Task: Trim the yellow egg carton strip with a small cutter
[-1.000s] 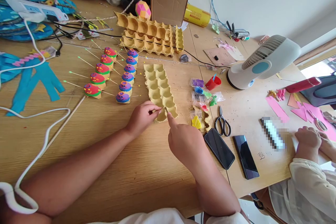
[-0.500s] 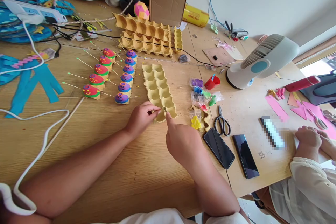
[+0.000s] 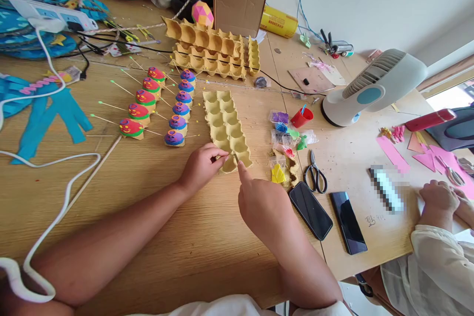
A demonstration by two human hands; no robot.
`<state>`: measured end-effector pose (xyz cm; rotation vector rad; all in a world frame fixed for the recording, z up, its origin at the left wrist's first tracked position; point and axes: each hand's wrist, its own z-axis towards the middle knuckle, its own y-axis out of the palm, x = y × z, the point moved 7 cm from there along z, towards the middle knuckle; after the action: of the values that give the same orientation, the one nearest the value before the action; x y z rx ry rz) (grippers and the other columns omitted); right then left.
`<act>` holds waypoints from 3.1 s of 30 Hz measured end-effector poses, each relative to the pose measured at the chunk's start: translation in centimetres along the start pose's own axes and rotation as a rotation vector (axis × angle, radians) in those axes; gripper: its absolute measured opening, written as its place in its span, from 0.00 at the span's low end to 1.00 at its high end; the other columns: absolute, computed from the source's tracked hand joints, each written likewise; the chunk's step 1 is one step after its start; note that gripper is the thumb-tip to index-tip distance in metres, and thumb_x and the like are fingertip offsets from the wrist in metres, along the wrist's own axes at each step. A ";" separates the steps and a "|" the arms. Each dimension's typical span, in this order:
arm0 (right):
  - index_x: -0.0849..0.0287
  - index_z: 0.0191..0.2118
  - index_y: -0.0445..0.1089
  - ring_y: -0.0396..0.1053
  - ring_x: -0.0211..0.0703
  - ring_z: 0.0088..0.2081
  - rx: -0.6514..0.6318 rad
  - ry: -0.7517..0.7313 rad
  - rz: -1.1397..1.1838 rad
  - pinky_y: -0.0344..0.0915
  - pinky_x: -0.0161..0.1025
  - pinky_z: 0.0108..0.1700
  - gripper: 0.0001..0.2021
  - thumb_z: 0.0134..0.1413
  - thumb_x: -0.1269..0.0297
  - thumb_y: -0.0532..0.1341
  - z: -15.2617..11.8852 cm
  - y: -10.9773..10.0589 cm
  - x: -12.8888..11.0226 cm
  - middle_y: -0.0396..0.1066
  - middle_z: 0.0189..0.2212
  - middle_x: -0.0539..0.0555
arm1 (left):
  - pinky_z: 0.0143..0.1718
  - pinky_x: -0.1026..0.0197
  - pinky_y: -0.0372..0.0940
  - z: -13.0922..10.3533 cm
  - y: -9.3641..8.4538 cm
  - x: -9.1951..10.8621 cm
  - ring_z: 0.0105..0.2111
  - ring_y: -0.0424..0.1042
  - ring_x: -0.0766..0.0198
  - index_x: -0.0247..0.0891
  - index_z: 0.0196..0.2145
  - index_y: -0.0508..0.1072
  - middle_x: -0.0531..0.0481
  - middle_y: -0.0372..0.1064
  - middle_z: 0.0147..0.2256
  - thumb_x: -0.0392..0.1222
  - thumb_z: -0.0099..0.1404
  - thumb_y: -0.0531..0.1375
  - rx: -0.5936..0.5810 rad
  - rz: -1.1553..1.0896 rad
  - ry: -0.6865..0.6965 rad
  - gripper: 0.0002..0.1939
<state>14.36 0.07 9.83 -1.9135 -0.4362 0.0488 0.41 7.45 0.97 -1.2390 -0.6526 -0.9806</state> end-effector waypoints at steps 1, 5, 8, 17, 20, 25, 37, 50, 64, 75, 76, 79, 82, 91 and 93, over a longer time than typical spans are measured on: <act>0.56 0.71 0.49 0.69 0.37 0.22 0.002 0.000 0.010 0.41 0.38 0.22 0.28 0.67 0.65 0.45 -0.1 0.0 0.1 0.74 0.24 0.49 | 0.33 0.63 0.64 0.0 0.0 0.0 0.29 0.70 0.66 0.39 0.35 0.80 0.49 0.74 0.34 0.39 0.64 0.62 -0.002 0.000 0.001 0.06; 0.54 0.71 0.47 0.64 0.34 0.18 0.004 0.008 0.047 0.41 0.37 0.22 0.28 0.67 0.65 0.45 -0.1 -0.3 0.2 0.74 0.24 0.48 | 0.34 0.63 0.65 0.0 0.0 0.0 0.29 0.70 0.66 0.39 0.35 0.80 0.49 0.74 0.34 0.38 0.64 0.62 -0.005 -0.008 0.003 0.06; 0.53 0.72 0.45 0.63 0.33 0.17 0.015 0.020 0.043 0.40 0.37 0.22 0.29 0.67 0.64 0.44 0.1 -0.3 0.2 0.74 0.23 0.47 | 0.33 0.63 0.65 0.0 0.0 0.0 0.29 0.70 0.66 0.39 0.35 0.80 0.49 0.74 0.34 0.39 0.64 0.61 -0.006 -0.014 -0.001 0.06; 0.54 0.71 0.47 0.66 0.36 0.21 0.031 0.008 0.024 0.41 0.37 0.22 0.28 0.67 0.64 0.44 0.3 0.1 0.1 0.74 0.24 0.49 | 0.32 0.63 0.63 0.0 0.0 0.1 0.28 0.69 0.67 0.39 0.36 0.80 0.50 0.73 0.33 0.40 0.65 0.62 -0.005 -0.012 0.000 0.07; 0.53 0.72 0.46 0.67 0.37 0.21 0.009 0.010 0.019 0.43 0.37 0.22 0.28 0.68 0.64 0.43 0.3 0.1 0.0 0.74 0.25 0.49 | 0.31 0.63 0.63 0.0 -0.1 0.1 0.27 0.68 0.67 0.39 0.36 0.80 0.50 0.73 0.33 0.41 0.65 0.61 -0.001 -0.011 -0.002 0.07; 0.57 0.72 0.47 0.70 0.39 0.24 0.002 0.025 -0.024 0.43 0.39 0.23 0.29 0.67 0.64 0.46 0.2 0.2 -0.4 0.74 0.24 0.50 | 0.32 0.63 0.64 0.0 -0.1 0.2 0.28 0.69 0.66 0.39 0.35 0.80 0.49 0.73 0.33 0.40 0.65 0.62 -0.005 -0.011 0.001 0.06; 0.60 0.72 0.46 0.71 0.40 0.24 -0.022 0.033 -0.048 0.42 0.39 0.22 0.29 0.68 0.64 0.46 0.6 0.4 -0.8 0.73 0.24 0.50 | 0.33 0.62 0.64 0.0 0.0 0.2 0.30 0.70 0.66 0.39 0.35 0.80 0.49 0.73 0.33 0.40 0.65 0.62 -0.002 0.002 0.004 0.06; 0.59 0.72 0.47 0.71 0.38 0.24 -0.046 0.085 -0.080 0.41 0.38 0.21 0.29 0.67 0.65 0.49 0.7 0.4 -1.0 0.72 0.22 0.50 | 0.33 0.63 0.64 0.0 0.0 0.1 0.30 0.70 0.66 0.39 0.36 0.80 0.50 0.74 0.34 0.40 0.65 0.62 -0.009 0.008 0.000 0.06; 0.60 0.71 0.49 0.69 0.38 0.23 -0.007 0.056 -0.101 0.40 0.39 0.21 0.29 0.66 0.65 0.50 0.6 0.4 -1.2 0.72 0.22 0.49 | 0.34 0.63 0.64 0.0 0.1 0.1 0.30 0.71 0.66 0.39 0.36 0.80 0.50 0.74 0.34 0.39 0.64 0.62 -0.010 0.010 -0.004 0.06; 0.59 0.71 0.48 0.67 0.37 0.21 0.064 0.035 -0.078 0.39 0.39 0.22 0.30 0.65 0.67 0.49 -0.8 -0.1 -0.1 0.71 0.21 0.48 | 0.32 0.63 0.64 -0.1 0.1 0.0 0.28 0.70 0.67 0.39 0.36 0.80 0.51 0.74 0.34 0.38 0.63 0.62 -0.012 0.015 -0.008 0.06; 0.58 0.72 0.47 0.66 0.37 0.21 0.067 0.040 -0.071 0.39 0.39 0.22 0.30 0.66 0.66 0.49 -0.9 -0.2 0.0 0.71 0.20 0.48 | 0.32 0.63 0.63 -0.1 0.1 0.0 0.28 0.70 0.67 0.39 0.36 0.80 0.51 0.74 0.34 0.38 0.64 0.62 -0.011 0.017 -0.011 0.06; 0.56 0.72 0.45 0.65 0.36 0.20 0.068 0.036 -0.044 0.39 0.39 0.22 0.30 0.66 0.66 0.47 -0.7 -0.4 0.0 0.71 0.21 0.47 | 0.32 0.63 0.63 -0.1 0.0 0.0 0.28 0.70 0.67 0.39 0.36 0.80 0.51 0.74 0.34 0.38 0.64 0.61 -0.004 0.015 -0.013 0.06; 0.57 0.72 0.46 0.65 0.37 0.20 0.069 0.014 -0.029 0.39 0.39 0.22 0.30 0.66 0.65 0.47 -0.4 -0.3 -0.3 0.71 0.21 0.47 | 0.32 0.63 0.64 -0.1 0.1 0.0 0.29 0.70 0.67 0.39 0.35 0.80 0.51 0.74 0.34 0.38 0.64 0.61 -0.007 0.005 -0.010 0.06; 0.60 0.71 0.49 0.67 0.37 0.22 0.059 0.018 -0.037 0.40 0.39 0.23 0.29 0.66 0.65 0.47 -0.1 0.2 -0.6 0.72 0.22 0.49 | 0.33 0.63 0.64 -0.1 0.1 0.1 0.28 0.70 0.67 0.39 0.36 0.80 0.50 0.74 0.34 0.39 0.64 0.62 -0.005 0.004 0.002 0.06; 0.60 0.71 0.49 0.67 0.37 0.22 0.051 0.026 -0.044 0.40 0.39 0.23 0.28 0.67 0.65 0.47 0.0 0.2 -0.6 0.73 0.22 0.49 | 0.33 0.63 0.64 -0.1 0.1 0.1 0.28 0.70 0.67 0.39 0.36 0.80 0.50 0.74 0.34 0.39 0.64 0.62 -0.007 0.004 0.003 0.06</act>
<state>13.87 -0.17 9.53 -1.8514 -0.4551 0.0067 0.53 7.35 0.95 -1.2446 -0.6442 -0.9821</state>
